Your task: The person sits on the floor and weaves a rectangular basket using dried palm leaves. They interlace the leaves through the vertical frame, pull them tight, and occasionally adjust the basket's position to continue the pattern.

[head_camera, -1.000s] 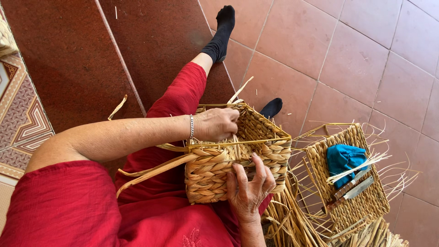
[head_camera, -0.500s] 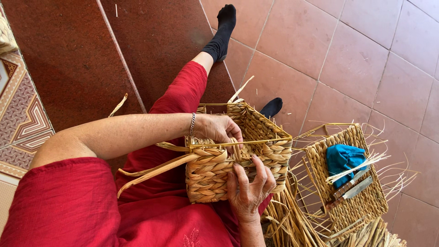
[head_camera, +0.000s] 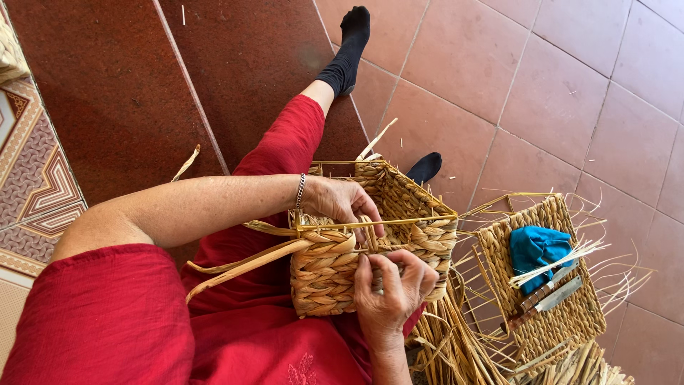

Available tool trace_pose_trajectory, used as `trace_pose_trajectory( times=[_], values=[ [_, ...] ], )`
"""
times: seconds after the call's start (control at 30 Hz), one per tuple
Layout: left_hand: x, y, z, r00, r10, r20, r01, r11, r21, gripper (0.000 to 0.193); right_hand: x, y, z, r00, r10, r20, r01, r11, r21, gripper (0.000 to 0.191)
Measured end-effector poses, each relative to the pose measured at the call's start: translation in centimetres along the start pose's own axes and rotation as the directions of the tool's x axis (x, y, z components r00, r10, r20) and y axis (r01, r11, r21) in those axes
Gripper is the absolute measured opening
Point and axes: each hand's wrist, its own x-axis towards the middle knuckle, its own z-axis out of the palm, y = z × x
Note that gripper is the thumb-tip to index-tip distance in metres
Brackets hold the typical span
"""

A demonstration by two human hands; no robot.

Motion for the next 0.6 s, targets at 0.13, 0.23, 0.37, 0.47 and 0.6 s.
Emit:
trace_pose_trajectory(
  times=[0.13,0.23,0.37,0.47,0.6],
  values=[
    [-0.4,0.2,0.0,1.0,0.006,0.023,-0.007,1.0,0.014,0.045,1.0,-1.1,0.0,0.999,0.041,0.001,-0.041,0.999,-0.008,0.011],
    [-0.4,0.2,-0.1,0.999,0.009,0.044,-0.01,1.0,0.017,0.046,1.5,-1.7,-0.7,0.999,0.036,0.011,-0.035,0.997,-0.075,0.013],
    [0.1,-0.1,-0.4,0.998,0.016,0.067,-0.019,0.999,0.037,0.05,2.0,-2.1,-1.4,0.998,-0.057,0.027,0.061,0.984,-0.17,0.013],
    [0.7,-0.5,-0.6,0.993,0.05,0.107,-0.054,0.998,0.039,0.055,2.2,-1.8,-1.1,0.991,-0.125,0.04,0.129,0.979,-0.156,0.013],
    [0.7,-1.1,-1.3,0.982,0.099,0.162,-0.105,0.994,0.027,0.057,1.6,-0.9,-0.5,0.993,-0.117,0.027,0.117,0.993,0.011,0.014]
  ],
)
